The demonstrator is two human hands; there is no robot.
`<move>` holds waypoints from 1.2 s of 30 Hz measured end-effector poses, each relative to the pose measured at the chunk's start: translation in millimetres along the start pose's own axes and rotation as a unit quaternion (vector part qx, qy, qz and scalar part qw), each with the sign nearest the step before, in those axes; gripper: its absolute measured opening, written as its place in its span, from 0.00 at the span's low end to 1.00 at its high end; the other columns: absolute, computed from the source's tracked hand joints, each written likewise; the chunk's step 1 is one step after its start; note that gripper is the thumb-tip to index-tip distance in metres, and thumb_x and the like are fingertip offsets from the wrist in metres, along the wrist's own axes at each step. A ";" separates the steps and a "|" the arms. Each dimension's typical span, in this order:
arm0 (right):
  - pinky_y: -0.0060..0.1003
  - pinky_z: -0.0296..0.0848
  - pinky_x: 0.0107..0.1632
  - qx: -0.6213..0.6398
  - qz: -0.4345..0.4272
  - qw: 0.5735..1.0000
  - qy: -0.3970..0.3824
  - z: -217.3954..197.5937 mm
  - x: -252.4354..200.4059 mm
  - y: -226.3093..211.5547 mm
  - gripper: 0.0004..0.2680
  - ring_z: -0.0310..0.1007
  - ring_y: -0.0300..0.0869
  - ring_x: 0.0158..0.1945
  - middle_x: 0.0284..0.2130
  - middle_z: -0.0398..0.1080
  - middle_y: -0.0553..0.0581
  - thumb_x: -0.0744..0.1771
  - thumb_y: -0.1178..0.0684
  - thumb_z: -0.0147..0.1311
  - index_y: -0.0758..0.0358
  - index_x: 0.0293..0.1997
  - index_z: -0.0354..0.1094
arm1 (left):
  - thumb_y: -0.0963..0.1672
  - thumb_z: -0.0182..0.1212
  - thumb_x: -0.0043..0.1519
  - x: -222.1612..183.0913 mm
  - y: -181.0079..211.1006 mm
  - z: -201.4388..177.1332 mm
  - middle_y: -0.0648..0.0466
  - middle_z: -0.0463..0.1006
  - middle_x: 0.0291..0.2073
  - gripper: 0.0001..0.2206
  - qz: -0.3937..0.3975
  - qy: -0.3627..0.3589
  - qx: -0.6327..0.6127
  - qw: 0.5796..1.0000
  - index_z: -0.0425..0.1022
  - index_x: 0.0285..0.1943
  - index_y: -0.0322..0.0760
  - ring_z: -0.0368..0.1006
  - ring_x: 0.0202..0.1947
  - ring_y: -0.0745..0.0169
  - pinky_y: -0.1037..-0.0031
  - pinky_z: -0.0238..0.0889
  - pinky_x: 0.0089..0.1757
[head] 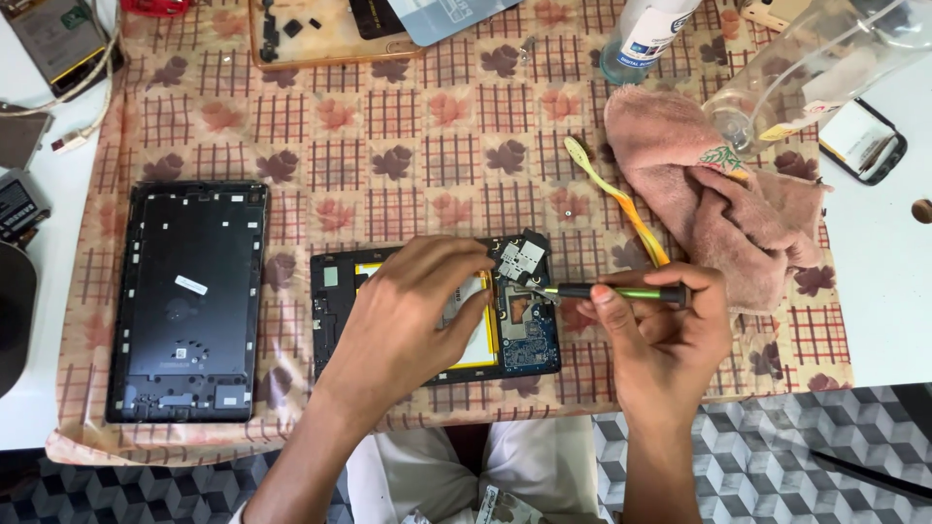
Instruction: The person uses a screwdriver to remove screws from a disassembled tablet and carefully detaches internal components, including a ribbon cable and a small circuit board, placing them on the table.
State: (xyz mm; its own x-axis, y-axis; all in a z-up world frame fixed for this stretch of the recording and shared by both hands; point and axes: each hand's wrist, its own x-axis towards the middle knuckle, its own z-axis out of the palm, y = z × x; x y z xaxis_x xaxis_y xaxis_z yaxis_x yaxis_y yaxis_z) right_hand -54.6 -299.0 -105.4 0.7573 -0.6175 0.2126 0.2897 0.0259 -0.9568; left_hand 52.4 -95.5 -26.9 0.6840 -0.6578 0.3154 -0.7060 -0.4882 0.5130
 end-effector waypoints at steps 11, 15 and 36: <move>0.42 0.82 0.46 0.139 -0.110 0.983 0.042 6.5 -6.3 3.7 0.12 0.76 0.46 0.38 0.40 0.69 0.63 0.76 0.64 0.51 0.57 0.63 0.49 | 0.39 0.70 0.56 -9.2 11.8 7.0 0.50 0.78 0.46 0.07 -0.012 0.054 -0.005 0.998 0.84 0.41 0.35 0.74 0.51 0.50 0.62 0.70 0.49; 0.39 0.74 0.36 0.164 -0.036 0.985 0.048 5.0 -7.4 2.2 0.13 0.65 0.41 0.32 0.38 0.63 0.61 0.75 0.65 0.47 0.57 0.64 0.48 | 0.40 0.71 0.54 -2.9 13.9 8.4 0.52 0.78 0.44 0.05 -0.072 0.048 -0.023 0.996 0.84 0.38 0.36 0.74 0.51 0.52 0.62 0.68 0.49; 0.26 0.67 0.27 -0.267 -0.010 0.957 -0.111 34.9 15.9 -26.0 0.16 0.69 0.31 0.26 0.33 0.75 0.53 0.61 0.64 0.68 0.67 0.53 0.69 | 0.42 0.70 0.56 9.5 3.5 8.0 0.57 0.83 0.42 0.13 -0.104 0.002 -0.048 0.993 0.81 0.50 0.40 0.75 0.49 0.57 0.62 0.59 0.53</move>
State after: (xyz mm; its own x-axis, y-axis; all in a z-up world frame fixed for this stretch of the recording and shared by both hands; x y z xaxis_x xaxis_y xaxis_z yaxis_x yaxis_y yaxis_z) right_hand -29.6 -282.1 -70.2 0.8780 -0.4292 0.2119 0.0102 -0.4258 -0.9048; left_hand 55.0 -108.1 -28.4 0.8137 -0.5466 0.1977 -0.5291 -0.5557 0.6414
